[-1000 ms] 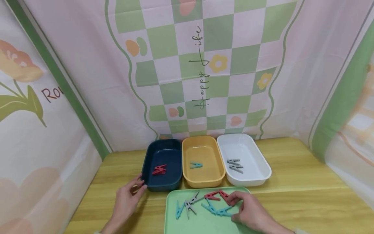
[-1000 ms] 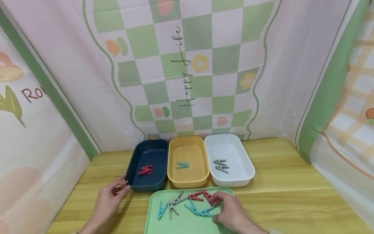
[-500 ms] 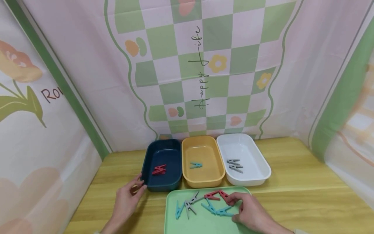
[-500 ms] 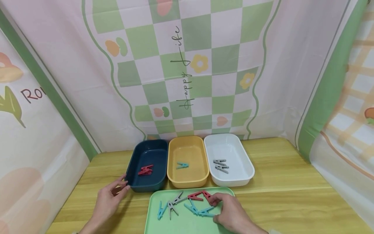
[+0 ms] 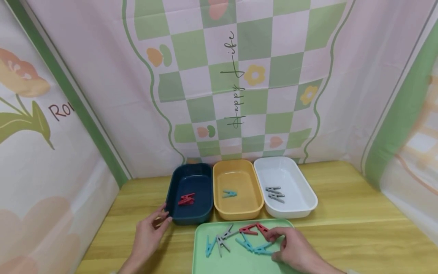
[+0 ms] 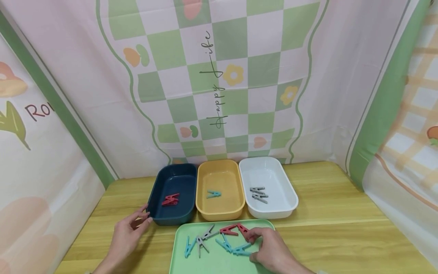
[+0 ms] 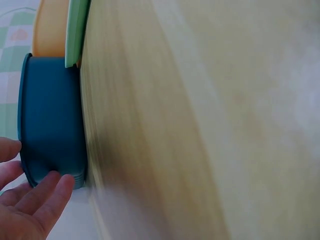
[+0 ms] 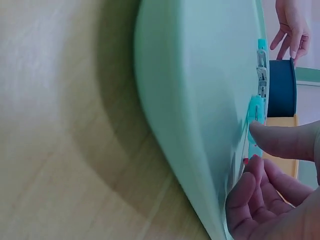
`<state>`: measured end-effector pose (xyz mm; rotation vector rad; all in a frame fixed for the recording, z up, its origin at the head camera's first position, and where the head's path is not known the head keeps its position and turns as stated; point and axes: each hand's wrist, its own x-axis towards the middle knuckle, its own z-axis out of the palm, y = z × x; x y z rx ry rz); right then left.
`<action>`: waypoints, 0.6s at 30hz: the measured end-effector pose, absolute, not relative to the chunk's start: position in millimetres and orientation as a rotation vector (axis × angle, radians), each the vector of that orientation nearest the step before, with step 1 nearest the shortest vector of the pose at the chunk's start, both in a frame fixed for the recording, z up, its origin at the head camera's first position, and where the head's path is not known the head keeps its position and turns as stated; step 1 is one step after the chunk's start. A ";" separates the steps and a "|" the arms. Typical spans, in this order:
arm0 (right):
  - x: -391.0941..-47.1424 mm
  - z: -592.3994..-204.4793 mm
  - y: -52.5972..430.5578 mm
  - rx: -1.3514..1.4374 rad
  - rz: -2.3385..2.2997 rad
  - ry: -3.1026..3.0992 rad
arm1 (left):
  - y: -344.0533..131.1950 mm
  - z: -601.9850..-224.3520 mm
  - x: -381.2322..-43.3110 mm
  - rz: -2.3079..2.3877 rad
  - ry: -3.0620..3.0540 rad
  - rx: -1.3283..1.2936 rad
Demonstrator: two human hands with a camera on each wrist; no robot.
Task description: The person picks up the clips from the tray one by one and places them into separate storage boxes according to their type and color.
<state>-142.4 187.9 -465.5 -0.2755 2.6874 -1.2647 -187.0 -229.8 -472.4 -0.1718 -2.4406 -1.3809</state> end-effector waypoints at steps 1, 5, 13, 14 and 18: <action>-142.2 -465.0 188.6 -0.288 -1.273 2.682 | -229.7 -472.3 -187.0 -1.380 -2.441 -0.171; -141.2 -463.0 191.1 -0.366 -1.283 2.678 | -229.7 -472.4 -187.0 -1.376 -2.433 -0.177; -141.6 -459.5 192.8 -0.470 -1.226 2.690 | -230.1 -473.3 -186.6 -1.372 -2.417 -0.194; -141.6 -459.6 192.9 -0.473 -1.227 2.689 | -230.0 -473.3 -186.5 -1.371 -2.420 -0.192; -141.0 -460.1 193.2 -0.456 -1.268 2.658 | -229.5 -473.1 -186.7 -1.374 -2.431 -0.181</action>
